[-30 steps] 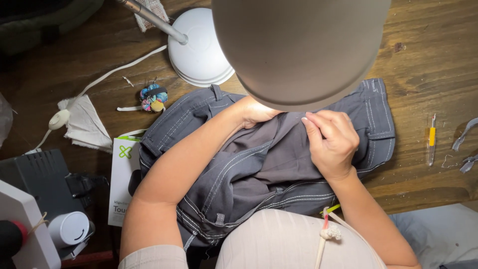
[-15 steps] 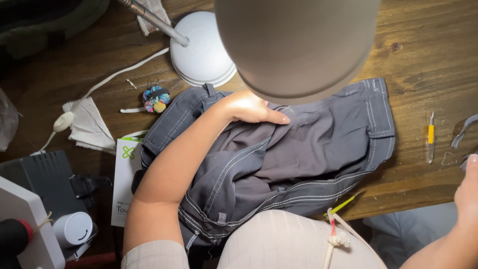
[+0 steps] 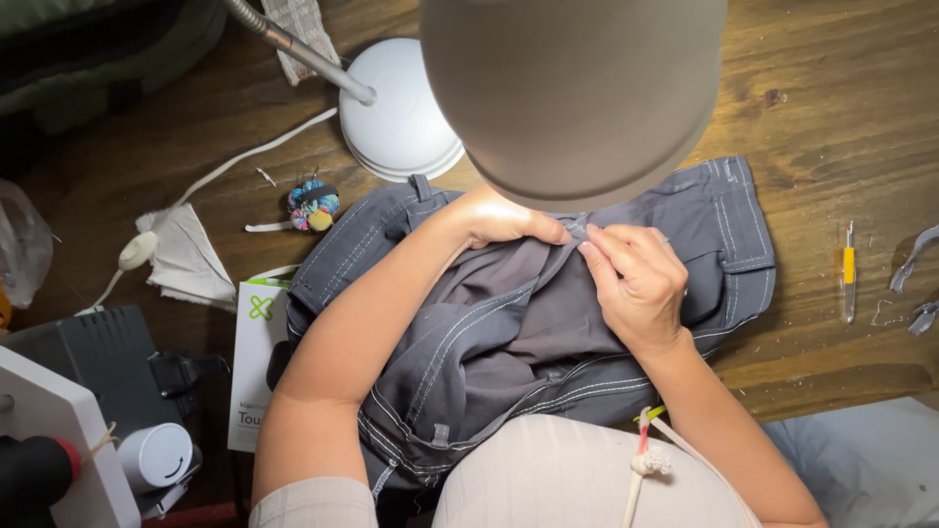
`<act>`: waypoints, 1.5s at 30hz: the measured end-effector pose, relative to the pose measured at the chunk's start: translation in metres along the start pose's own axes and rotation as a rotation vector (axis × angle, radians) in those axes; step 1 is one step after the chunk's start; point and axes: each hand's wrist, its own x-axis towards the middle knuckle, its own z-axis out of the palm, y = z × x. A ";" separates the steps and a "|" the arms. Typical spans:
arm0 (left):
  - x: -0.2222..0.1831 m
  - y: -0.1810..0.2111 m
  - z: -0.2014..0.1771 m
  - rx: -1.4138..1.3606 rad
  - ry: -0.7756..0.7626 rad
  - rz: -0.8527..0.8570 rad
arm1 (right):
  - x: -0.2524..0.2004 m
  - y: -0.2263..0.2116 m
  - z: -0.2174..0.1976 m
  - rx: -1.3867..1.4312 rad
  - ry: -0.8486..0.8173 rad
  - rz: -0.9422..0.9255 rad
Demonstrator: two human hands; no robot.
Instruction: Repairing a pair of pants by using a seam ripper and tweezers to remove stitching from the waistband
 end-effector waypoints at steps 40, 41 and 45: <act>0.010 -0.005 -0.007 0.010 0.004 0.211 | 0.021 -0.001 -0.005 -0.061 -0.147 -0.002; 0.007 -0.002 -0.008 0.015 0.008 0.222 | 0.023 -0.004 -0.002 -0.087 -0.147 -0.068; 0.017 -0.015 -0.012 0.034 0.021 0.232 | 0.018 0.001 0.006 -0.137 -0.123 -0.126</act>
